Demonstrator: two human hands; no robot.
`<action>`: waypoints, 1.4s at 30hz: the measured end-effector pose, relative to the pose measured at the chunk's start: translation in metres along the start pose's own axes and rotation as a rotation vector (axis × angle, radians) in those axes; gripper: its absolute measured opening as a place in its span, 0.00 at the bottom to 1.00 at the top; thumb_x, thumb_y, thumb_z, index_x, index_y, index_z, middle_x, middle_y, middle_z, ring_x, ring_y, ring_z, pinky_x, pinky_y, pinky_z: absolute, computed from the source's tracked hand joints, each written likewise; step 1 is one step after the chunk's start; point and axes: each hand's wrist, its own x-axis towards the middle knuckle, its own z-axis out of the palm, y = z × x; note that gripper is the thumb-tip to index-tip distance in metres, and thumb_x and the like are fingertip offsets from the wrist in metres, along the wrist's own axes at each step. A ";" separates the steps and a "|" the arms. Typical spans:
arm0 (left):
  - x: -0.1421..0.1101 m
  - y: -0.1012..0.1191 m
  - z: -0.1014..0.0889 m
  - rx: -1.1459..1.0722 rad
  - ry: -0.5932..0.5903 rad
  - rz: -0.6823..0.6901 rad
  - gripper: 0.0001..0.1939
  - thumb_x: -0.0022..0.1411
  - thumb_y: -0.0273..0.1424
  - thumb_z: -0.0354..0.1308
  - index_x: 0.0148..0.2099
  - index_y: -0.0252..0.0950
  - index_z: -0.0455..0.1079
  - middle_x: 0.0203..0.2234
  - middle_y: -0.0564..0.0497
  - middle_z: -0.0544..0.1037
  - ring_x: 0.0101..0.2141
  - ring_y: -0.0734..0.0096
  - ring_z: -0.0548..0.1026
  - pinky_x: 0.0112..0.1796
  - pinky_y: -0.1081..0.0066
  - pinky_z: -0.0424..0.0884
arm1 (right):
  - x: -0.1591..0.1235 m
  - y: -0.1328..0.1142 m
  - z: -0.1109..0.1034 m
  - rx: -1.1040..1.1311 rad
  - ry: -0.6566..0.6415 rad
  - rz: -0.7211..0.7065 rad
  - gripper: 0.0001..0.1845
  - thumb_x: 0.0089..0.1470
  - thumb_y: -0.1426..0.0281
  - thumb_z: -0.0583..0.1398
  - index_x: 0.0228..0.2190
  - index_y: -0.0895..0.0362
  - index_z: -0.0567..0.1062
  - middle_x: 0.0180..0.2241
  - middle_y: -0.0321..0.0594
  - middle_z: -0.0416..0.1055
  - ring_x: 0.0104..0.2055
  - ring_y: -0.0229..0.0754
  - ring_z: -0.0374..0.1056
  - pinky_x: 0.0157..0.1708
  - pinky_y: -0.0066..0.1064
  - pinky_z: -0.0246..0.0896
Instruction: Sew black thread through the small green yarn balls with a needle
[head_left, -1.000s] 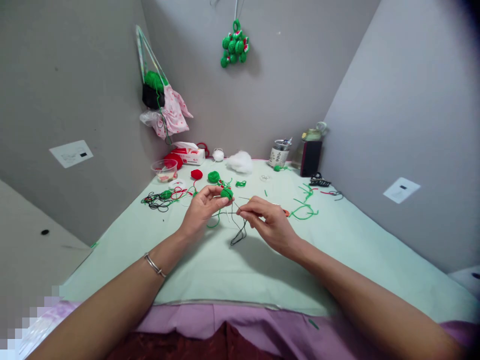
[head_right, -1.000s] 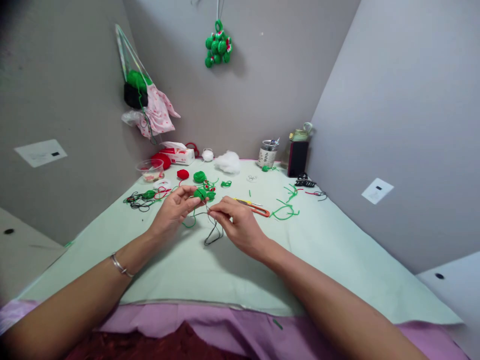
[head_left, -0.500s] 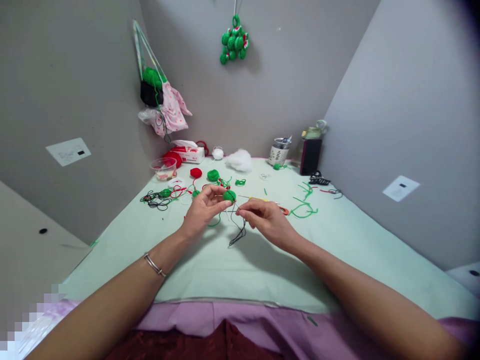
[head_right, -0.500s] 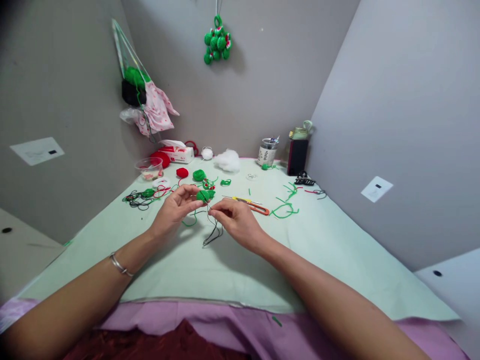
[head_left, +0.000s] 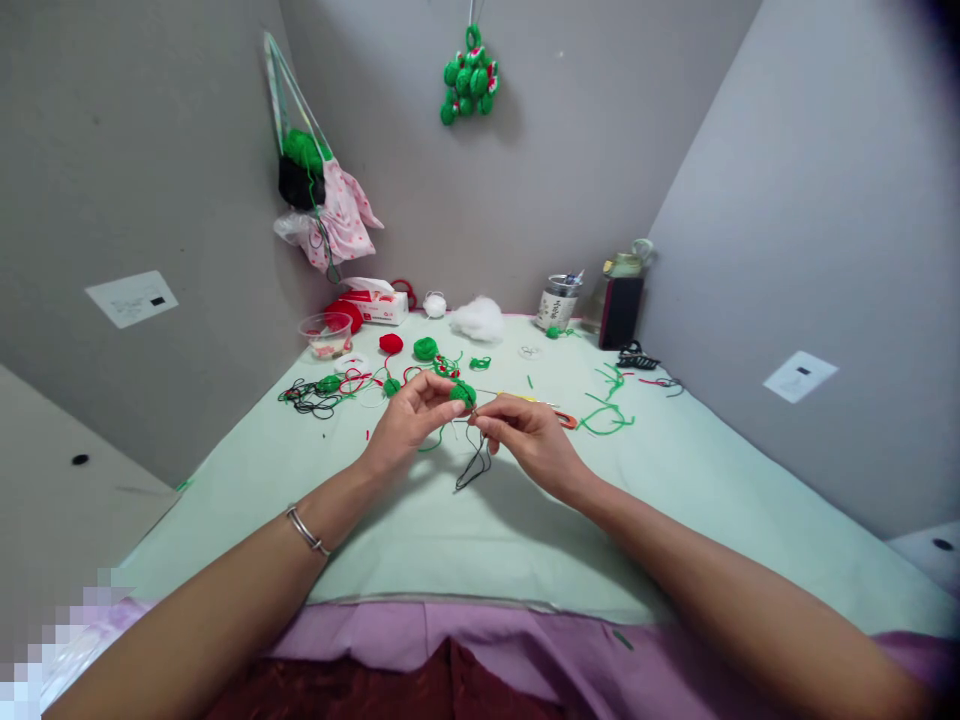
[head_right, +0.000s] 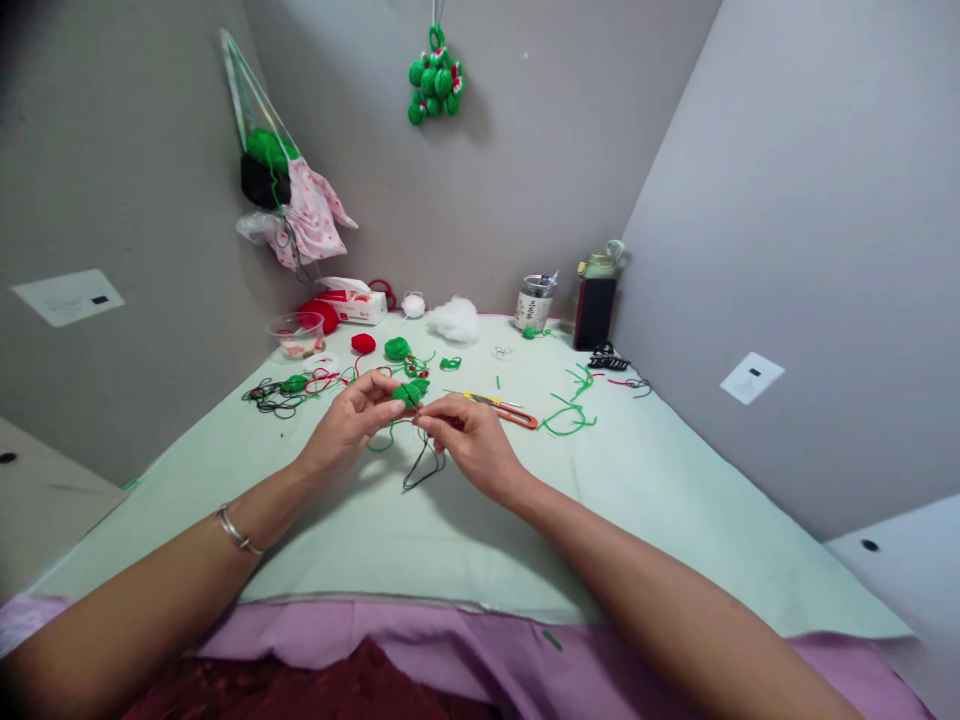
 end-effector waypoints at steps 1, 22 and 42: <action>0.001 -0.001 -0.001 0.011 0.006 0.019 0.14 0.52 0.33 0.69 0.38 0.36 0.68 0.34 0.52 0.75 0.38 0.68 0.75 0.45 0.65 0.69 | 0.000 0.000 0.000 0.008 -0.004 0.006 0.11 0.57 0.63 0.61 0.29 0.58 0.77 0.25 0.36 0.70 0.24 0.34 0.64 0.26 0.28 0.60; -0.001 -0.004 0.003 0.133 0.017 0.043 0.13 0.52 0.32 0.69 0.38 0.38 0.69 0.29 0.55 0.72 0.33 0.72 0.72 0.38 0.69 0.68 | 0.003 0.000 0.004 0.154 -0.004 0.170 0.14 0.52 0.60 0.65 0.27 0.58 0.74 0.22 0.35 0.69 0.24 0.35 0.66 0.28 0.29 0.63; 0.004 -0.022 -0.010 0.548 -0.042 0.193 0.11 0.54 0.26 0.62 0.42 0.39 0.72 0.36 0.50 0.71 0.38 0.67 0.71 0.43 0.66 0.67 | 0.011 -0.026 -0.042 0.256 0.109 0.096 0.14 0.57 0.57 0.62 0.35 0.54 0.68 0.31 0.38 0.74 0.24 0.36 0.68 0.20 0.27 0.60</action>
